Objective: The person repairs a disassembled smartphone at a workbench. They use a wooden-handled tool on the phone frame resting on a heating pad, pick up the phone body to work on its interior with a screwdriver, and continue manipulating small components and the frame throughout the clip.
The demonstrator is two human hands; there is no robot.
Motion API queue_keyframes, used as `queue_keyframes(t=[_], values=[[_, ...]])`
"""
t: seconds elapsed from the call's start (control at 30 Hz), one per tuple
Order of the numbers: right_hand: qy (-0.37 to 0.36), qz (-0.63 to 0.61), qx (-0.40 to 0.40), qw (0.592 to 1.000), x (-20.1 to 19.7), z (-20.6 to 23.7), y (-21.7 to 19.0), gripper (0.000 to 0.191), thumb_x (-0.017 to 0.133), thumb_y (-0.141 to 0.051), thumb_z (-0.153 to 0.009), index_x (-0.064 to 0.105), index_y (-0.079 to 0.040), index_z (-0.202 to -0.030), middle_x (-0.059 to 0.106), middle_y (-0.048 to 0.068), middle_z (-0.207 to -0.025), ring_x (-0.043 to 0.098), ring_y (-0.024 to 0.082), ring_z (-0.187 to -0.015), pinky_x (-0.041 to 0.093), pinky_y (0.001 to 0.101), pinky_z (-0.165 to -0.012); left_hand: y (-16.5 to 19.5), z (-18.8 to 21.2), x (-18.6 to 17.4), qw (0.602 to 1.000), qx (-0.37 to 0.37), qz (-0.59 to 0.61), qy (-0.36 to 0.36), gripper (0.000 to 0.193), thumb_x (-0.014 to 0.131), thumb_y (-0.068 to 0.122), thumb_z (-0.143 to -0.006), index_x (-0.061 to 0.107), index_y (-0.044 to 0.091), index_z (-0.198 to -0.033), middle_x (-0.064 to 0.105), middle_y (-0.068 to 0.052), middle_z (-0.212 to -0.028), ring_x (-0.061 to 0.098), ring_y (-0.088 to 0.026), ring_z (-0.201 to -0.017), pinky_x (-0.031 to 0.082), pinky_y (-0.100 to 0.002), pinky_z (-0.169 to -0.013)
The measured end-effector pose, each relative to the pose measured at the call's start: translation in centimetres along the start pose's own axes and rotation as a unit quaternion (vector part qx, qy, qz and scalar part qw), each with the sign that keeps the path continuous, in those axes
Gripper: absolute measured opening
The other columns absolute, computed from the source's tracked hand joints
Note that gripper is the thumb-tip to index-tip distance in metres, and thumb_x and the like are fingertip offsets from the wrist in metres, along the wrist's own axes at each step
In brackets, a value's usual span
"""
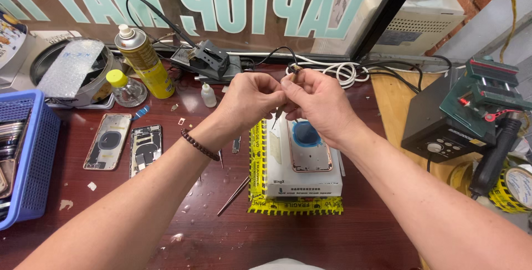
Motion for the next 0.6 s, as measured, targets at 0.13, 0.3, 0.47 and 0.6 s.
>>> queue_keyframes(t=[0.13, 0.3, 0.47, 0.6], values=[[0.042, 0.114, -0.029, 0.992, -0.4, -0.5, -0.5, 0.021, 0.067, -0.017, -0.098, 0.061, 0.0, -0.11, 0.071, 0.005, -0.083, 0.069, 0.01, -0.07, 0.06, 0.0234, -0.058, -3.3, 0.4, -0.2, 0.996, -0.043, 0.069, 0.02, 0.022, 0.072, 0.018, -0.093, 0.073, -0.002, -0.102, 0.075, -0.01, -0.09, 0.068, -0.012, -0.074, 0.06, -0.029, -0.062], [0.039, 0.277, -0.012, 0.96, -0.8, -1.7, -0.7, 0.035, 0.068, -0.01, -0.09, 0.056, -0.006, -0.122, 0.071, 0.012, -0.072, 0.063, 0.011, -0.053, 0.049, 0.0274, -0.044, -11.9, 3.3, 0.8, 0.96, -0.246, 0.12, 0.054, 0.018, 0.062, 0.002, -0.09, 0.07, 0.002, -0.106, 0.072, -0.008, -0.095, 0.068, -0.016, -0.074, 0.061, -0.031, -0.062], [0.009, 0.286, -0.036, 0.957, -0.7, -3.4, -0.5, 0.028, 0.064, -0.014, -0.094, 0.06, -0.004, -0.12, 0.077, 0.003, -0.085, 0.061, 0.009, -0.049, 0.05, 0.0254, -0.047, -13.8, 4.3, 2.5, 0.974, -0.216, 0.044, 0.058, 0.028, 0.07, 0.001, -0.084, 0.073, 0.003, -0.112, 0.071, -0.004, -0.096, 0.066, -0.013, -0.077, 0.058, -0.029, -0.064], [-0.012, 0.315, -0.018, 0.949, -0.4, -3.4, 0.6, 0.025, 0.067, -0.013, -0.093, 0.065, -0.004, -0.116, 0.076, 0.004, -0.079, 0.059, 0.008, -0.05, 0.048, 0.0263, -0.047, -14.2, 4.9, 3.5, 0.968, -0.241, 0.038, 0.064, 0.035, 0.071, 0.004, -0.084, 0.066, 0.005, -0.118, 0.071, -0.006, -0.097, 0.068, -0.016, -0.075, 0.058, -0.03, -0.064]])
Point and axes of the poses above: each hand's wrist, its own z-axis away from the middle knuckle, its own x-axis out of the palm, y = z × x, the point moved 10 cm from there along -z, towards the middle knuckle
